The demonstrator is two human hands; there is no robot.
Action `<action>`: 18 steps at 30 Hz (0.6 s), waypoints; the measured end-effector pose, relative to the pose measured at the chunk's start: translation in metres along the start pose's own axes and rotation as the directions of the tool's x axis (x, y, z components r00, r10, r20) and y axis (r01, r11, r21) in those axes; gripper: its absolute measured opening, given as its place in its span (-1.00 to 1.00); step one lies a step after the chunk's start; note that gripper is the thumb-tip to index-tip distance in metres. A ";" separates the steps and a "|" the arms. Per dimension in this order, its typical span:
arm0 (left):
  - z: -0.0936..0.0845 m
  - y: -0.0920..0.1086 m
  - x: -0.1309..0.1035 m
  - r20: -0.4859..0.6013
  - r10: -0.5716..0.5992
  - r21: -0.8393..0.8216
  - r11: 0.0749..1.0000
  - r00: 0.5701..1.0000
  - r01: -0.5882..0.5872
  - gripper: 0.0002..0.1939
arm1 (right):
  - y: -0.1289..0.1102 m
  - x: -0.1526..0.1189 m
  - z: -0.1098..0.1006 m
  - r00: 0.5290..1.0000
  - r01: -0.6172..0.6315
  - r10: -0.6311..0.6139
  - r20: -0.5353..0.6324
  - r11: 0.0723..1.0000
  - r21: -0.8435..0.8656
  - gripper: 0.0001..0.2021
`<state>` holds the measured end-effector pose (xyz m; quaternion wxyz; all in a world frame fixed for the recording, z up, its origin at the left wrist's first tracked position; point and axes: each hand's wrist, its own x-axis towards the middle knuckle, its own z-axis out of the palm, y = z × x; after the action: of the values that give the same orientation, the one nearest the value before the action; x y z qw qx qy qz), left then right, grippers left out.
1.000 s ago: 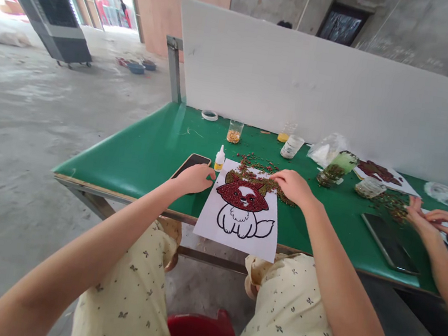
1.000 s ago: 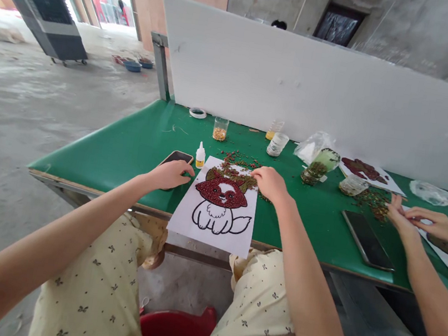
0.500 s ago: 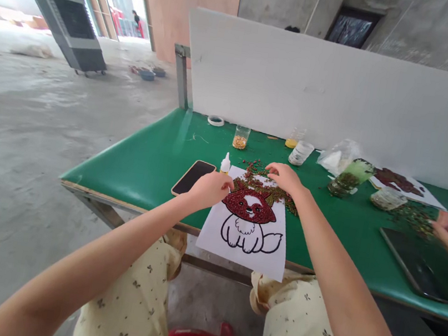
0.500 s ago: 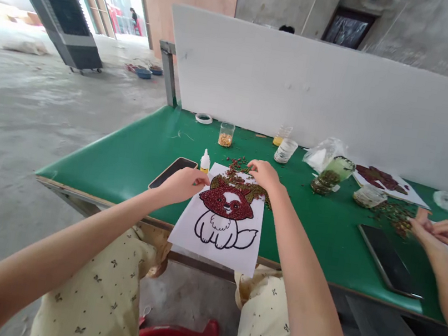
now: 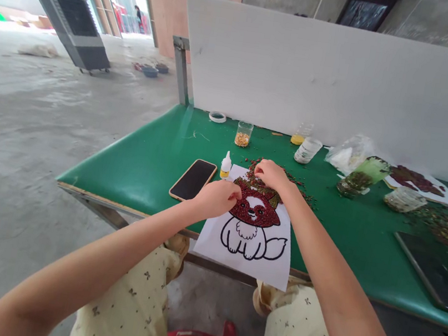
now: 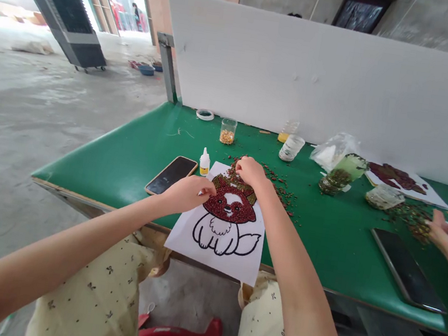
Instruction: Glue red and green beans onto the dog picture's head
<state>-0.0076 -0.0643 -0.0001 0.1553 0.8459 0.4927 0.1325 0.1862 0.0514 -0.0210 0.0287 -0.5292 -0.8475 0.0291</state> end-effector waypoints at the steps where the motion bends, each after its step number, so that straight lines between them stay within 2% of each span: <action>1: -0.001 0.000 -0.001 0.000 -0.001 -0.003 1.000 1.000 0.001 -0.72 | -0.002 0.001 -0.001 1.000 -0.019 0.019 0.017 1.000 -0.003 -0.87; 5: -0.006 0.000 -0.002 -0.003 -0.013 -0.003 1.000 1.000 0.013 -0.74 | -0.012 0.001 -0.003 0.995 -0.083 0.087 0.051 0.995 -0.061 -0.84; 10: -0.013 0.001 -0.002 -0.004 -0.057 -0.001 0.998 0.998 0.057 -0.75 | -0.016 -0.006 0.000 0.992 -0.097 0.104 0.064 0.990 -0.106 -0.76; 18: -0.015 0.003 -0.001 -0.022 -0.127 0.030 0.991 0.992 0.128 -0.71 | -0.024 -0.012 0.003 0.995 -0.097 0.100 0.012 0.982 -0.160 -0.72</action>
<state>-0.0117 -0.0648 0.0145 0.1452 0.8137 0.5493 0.1231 0.1695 0.0303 -0.0223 -0.0237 -0.5706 -0.8203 -0.0319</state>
